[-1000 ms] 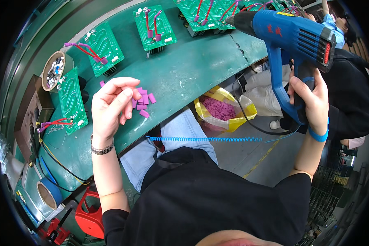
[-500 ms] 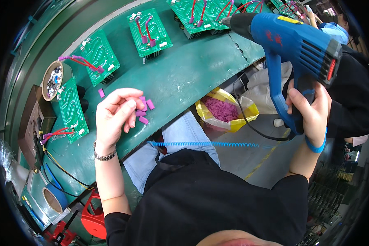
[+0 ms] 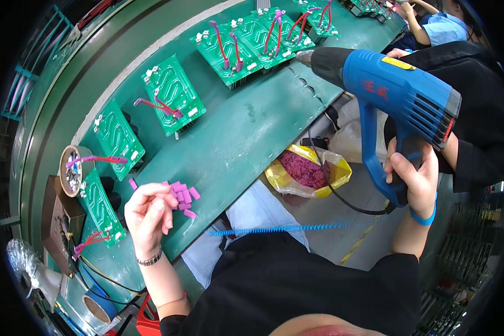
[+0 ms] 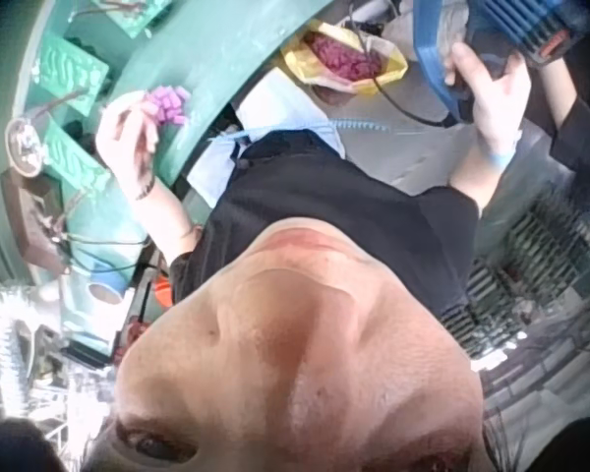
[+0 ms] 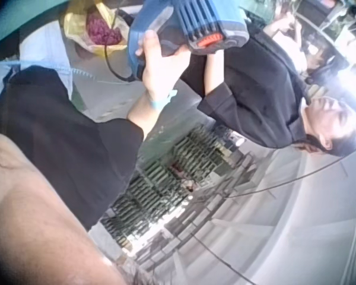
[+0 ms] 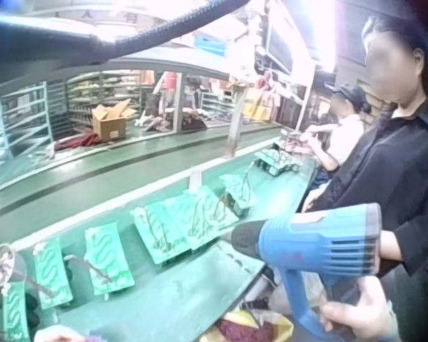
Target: The person heats shrink tubing on printed circuit boards using a heat gun.
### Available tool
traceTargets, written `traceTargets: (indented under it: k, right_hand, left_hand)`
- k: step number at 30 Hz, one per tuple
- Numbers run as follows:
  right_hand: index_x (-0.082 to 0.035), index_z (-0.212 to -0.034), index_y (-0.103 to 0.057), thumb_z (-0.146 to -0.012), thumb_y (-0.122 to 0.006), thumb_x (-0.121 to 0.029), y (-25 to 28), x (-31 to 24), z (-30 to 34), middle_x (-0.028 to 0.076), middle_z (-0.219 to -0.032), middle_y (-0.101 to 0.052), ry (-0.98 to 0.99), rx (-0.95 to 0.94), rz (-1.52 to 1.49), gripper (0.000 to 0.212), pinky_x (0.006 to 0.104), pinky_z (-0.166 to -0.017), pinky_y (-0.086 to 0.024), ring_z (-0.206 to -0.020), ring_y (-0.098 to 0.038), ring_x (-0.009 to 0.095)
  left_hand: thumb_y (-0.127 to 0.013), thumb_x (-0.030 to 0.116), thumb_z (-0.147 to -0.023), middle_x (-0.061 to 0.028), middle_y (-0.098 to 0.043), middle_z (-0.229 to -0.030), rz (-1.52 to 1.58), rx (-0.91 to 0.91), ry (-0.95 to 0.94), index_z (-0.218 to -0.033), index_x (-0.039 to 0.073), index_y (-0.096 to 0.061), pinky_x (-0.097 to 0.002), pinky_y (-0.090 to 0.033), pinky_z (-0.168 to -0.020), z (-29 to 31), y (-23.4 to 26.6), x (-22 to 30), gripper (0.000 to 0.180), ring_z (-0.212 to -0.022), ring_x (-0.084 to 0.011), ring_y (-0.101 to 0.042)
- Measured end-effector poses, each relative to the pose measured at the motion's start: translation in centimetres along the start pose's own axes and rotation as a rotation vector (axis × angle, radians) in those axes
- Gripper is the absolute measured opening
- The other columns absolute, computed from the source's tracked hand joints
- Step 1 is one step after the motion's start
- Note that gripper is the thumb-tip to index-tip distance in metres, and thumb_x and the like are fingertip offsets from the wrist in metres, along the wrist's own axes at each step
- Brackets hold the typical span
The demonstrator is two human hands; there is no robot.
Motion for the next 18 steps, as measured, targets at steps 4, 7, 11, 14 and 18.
traceTargets:
  k: [4, 7, 11, 14, 18]
  right_hand:
    - [0.004, -0.106, -0.048, -0.081, -0.062, -0.005, 0.4, 1.0, -1.0, 0.008, -0.08, -0.057, 0.039, 0.086, -0.047, 0.031, 0.0232, -0.055, -0.045, -0.061, -0.054, 0.012]
    - [0.005, -0.107, -0.046, -0.081, -0.06, -0.007, -0.1, 1.3, -1.9, 0.009, -0.079, -0.055, 0.046, 0.061, -0.04, 0.032, 0.0236, -0.054, -0.044, -0.06, -0.053, 0.013]
    - [0.005, -0.109, -0.045, -0.082, -0.059, -0.006, 0.6, 1.9, -2.5, 0.01, -0.083, -0.055, 0.042, 0.084, -0.002, 0.033, 0.024, -0.054, -0.044, -0.061, -0.054, 0.013]
    - [0.003, -0.104, -0.047, -0.082, -0.062, -0.007, 1.7, 1.5, -3.6, 0.009, -0.084, -0.057, 0.088, 0.177, 0.01, 0.028, 0.0236, -0.054, -0.044, -0.061, -0.054, 0.012]
    - [0.0, -0.094, -0.05, -0.083, -0.062, -0.013, 3.0, 2.1, -6.6, 0.005, -0.066, -0.056, 0.08, 0.199, 0.124, 0.021, 0.0221, -0.051, -0.041, -0.052, -0.051, 0.01]
  left_hand:
    - [-0.057, 0.01, -0.086, -0.0176, -0.061, -0.081, 0.03, 0.02, 0.001, -0.106, -0.009, -0.053, -0.0159, -0.034, -0.037, -0.1, 0.2, 0.0, 0.028, -0.045, -0.0072, -0.049]
    - [-0.057, 0.01, -0.086, -0.0179, -0.061, -0.081, 0.036, 0.007, 0.002, -0.107, -0.008, -0.053, -0.016, -0.034, -0.037, -0.4, 0.1, -0.3, 0.028, -0.045, -0.0074, -0.048]
    - [-0.056, 0.01, -0.087, -0.0177, -0.061, -0.081, 0.042, 0.03, -0.006, -0.107, -0.008, -0.052, -0.0159, -0.033, -0.036, -0.5, 0.7, -0.4, 0.027, -0.044, -0.0077, -0.048]
    - [-0.056, 0.01, -0.087, -0.0177, -0.06, -0.081, 0.053, 0.049, -0.007, -0.106, -0.008, -0.052, -0.0158, -0.033, -0.036, -0.4, 0.7, -0.2, 0.028, -0.043, -0.0079, -0.047]
    - [-0.056, 0.011, -0.086, -0.0181, -0.06, -0.08, 0.046, 0.005, -0.009, -0.105, -0.009, -0.052, -0.0163, -0.033, -0.036, -0.4, 0.5, -0.3, 0.027, -0.043, -0.008, -0.047]
Point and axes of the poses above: each hand's wrist, its own z-axis away from the middle knuckle, its own y-axis out of the back of the hand, x = y × z, the point moved 3 cm from there along -z, towards the middle knuckle
